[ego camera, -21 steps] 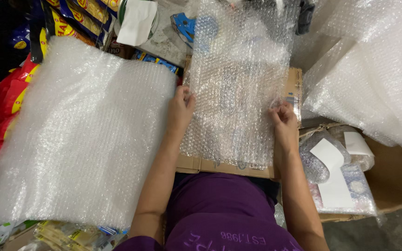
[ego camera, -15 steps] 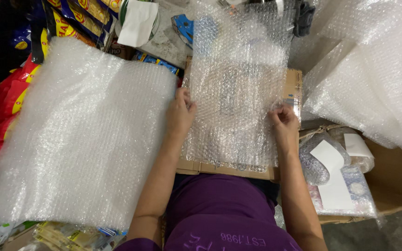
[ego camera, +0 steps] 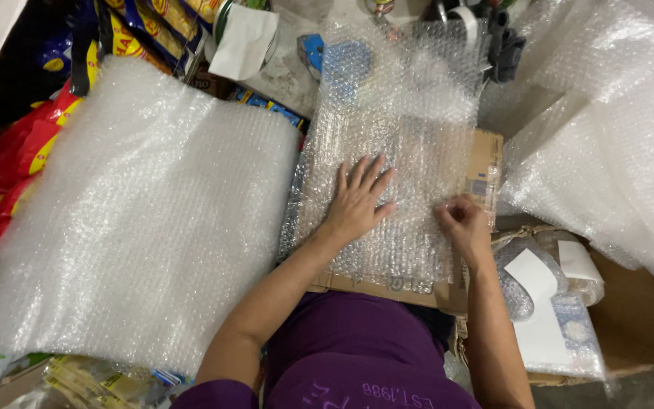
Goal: The person wraps various canned and packaged food items in bubble wrap, securing each item with tape using a hand-held dispenser on a cardboard workspace.
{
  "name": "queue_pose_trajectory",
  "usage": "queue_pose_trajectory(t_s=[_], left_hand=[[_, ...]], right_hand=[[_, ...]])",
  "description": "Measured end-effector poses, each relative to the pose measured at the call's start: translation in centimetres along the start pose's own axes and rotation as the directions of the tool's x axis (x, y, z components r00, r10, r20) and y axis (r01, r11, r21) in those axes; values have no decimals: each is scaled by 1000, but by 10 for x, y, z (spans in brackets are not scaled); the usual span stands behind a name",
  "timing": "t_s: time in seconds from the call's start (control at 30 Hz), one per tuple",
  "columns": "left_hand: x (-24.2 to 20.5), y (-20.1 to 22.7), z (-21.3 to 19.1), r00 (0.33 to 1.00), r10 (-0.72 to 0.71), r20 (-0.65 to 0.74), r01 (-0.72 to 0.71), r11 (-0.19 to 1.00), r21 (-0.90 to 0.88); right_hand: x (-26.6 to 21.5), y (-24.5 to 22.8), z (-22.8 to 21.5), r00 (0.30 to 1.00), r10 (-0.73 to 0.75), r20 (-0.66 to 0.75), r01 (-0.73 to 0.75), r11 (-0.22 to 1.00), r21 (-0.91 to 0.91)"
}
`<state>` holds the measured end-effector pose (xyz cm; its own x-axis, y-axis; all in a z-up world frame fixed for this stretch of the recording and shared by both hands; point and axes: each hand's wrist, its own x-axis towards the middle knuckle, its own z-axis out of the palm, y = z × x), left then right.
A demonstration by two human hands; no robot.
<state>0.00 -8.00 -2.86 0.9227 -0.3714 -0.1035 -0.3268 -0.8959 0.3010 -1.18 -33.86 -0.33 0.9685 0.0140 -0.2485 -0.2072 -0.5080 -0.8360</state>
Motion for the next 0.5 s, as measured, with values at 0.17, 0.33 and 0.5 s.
queue_pose_trajectory(t_s=[0.17, 0.33, 0.5], left_hand=[[-6, 3, -1, 999, -5, -50, 4, 999, -32], [-5, 0, -7, 995, 12, -96, -20, 997, -80], [-1, -8, -7, 983, 54, -174, -77, 988, -132]], right_hand=[[43, -43, -8, 890, -358, -282, 358, 932, -54], [172, -98, 26, 879, -467, -95, 476, 872, 116], [329, -140, 99, 909, -411, 73, 399, 906, 140]])
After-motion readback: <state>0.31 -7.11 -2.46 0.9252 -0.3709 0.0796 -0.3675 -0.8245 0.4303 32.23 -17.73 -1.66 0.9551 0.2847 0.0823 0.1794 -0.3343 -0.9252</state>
